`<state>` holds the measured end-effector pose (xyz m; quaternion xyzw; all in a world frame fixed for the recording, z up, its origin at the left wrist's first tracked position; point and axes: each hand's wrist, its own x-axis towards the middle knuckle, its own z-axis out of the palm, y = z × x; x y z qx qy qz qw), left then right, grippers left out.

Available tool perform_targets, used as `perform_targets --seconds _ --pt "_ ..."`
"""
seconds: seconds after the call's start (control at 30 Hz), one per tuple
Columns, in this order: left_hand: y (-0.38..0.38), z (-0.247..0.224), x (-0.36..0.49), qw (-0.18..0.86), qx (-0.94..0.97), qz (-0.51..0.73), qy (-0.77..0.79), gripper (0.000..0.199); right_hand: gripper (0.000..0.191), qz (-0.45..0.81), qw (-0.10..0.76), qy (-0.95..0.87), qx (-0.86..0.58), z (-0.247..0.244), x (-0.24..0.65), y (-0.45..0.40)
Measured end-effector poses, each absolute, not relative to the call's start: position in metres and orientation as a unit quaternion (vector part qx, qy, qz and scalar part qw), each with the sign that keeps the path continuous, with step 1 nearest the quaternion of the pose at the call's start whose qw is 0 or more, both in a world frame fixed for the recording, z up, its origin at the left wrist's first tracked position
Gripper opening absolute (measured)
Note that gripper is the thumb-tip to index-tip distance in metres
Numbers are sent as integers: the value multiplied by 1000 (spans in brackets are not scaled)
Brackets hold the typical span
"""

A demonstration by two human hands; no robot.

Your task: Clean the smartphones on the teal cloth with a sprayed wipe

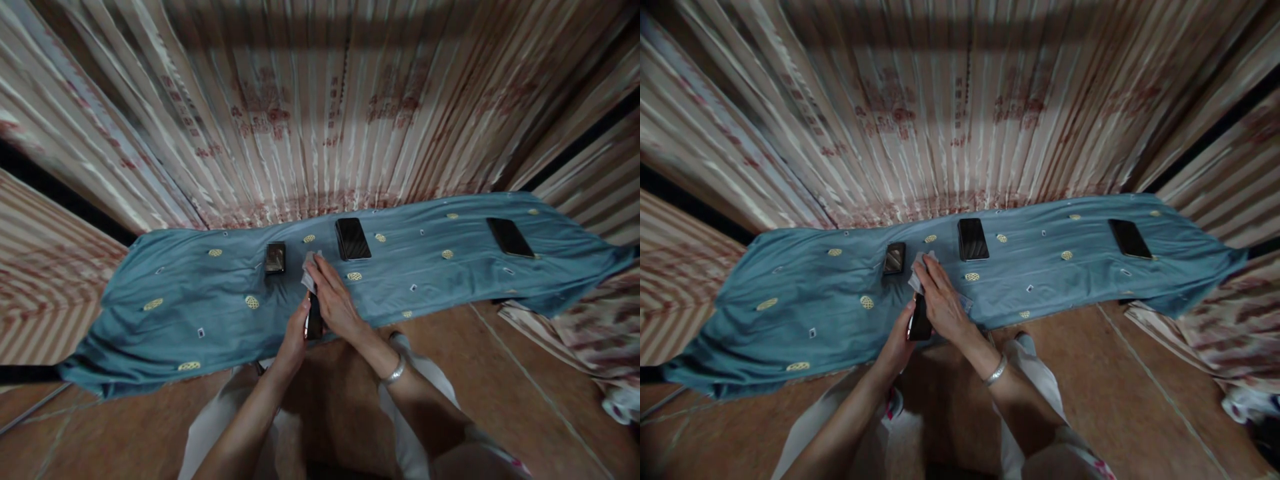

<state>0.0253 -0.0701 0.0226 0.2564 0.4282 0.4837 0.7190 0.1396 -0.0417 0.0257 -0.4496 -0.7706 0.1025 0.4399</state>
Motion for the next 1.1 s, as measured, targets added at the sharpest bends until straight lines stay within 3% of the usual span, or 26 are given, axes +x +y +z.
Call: perform_targets --seconds 0.2,0.5,0.83,1.1 --pt "-71 19 25 709 264 484 440 59 52 85 419 -794 -431 23 143 -41" --pt "-58 28 17 693 111 568 430 38 56 129 373 -843 -366 22 120 -70" --pt "-56 33 10 733 104 531 412 59 63 126 381 -847 -348 15 111 -84" --pt "-47 35 2 718 108 550 414 51 59 115 380 -842 -365 6 114 -78"
